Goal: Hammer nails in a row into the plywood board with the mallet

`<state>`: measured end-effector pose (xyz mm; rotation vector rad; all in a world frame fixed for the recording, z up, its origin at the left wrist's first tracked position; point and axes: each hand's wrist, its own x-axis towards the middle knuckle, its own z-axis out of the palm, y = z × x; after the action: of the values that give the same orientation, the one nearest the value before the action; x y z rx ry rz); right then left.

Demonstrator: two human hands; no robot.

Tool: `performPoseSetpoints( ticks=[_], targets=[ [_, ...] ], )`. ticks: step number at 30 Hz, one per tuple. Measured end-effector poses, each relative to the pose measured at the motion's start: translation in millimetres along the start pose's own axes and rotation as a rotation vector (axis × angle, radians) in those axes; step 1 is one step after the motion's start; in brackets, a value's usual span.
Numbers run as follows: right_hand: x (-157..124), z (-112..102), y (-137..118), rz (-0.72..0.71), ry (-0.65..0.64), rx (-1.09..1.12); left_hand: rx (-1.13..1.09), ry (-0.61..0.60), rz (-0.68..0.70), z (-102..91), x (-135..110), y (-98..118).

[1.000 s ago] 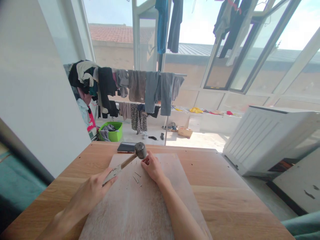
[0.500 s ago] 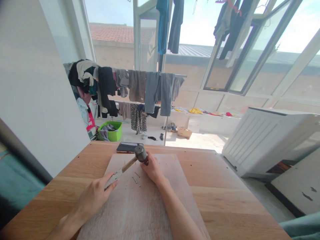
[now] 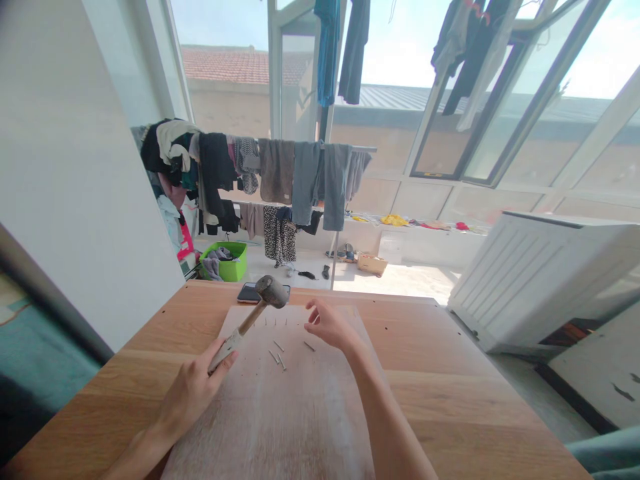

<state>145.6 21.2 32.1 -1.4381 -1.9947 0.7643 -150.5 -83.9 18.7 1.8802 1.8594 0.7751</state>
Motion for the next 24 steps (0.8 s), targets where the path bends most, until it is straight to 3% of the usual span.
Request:
performPoseSetpoints(
  ticks=[3,9,17,24],
  targets=[
    [-7.5,-2.7,-3.0,0.011,-0.095,-0.114,-0.015,0.001,0.011,-0.7,-0.3,0.9],
    [-8.2,16.7,-5.8,0.032,-0.161,-0.288,-0.032,0.016,0.028,-1.6,3.2,0.0],
    [-3.4,13.2,-22.5,-0.051,0.002,-0.29,-0.075,0.024,0.055,-0.2,4.7,-1.2],
    [4.7,24.1,-9.3,-0.137,0.056,-0.222,-0.091,0.015,0.053,0.7,4.8,-1.3]
  ],
)
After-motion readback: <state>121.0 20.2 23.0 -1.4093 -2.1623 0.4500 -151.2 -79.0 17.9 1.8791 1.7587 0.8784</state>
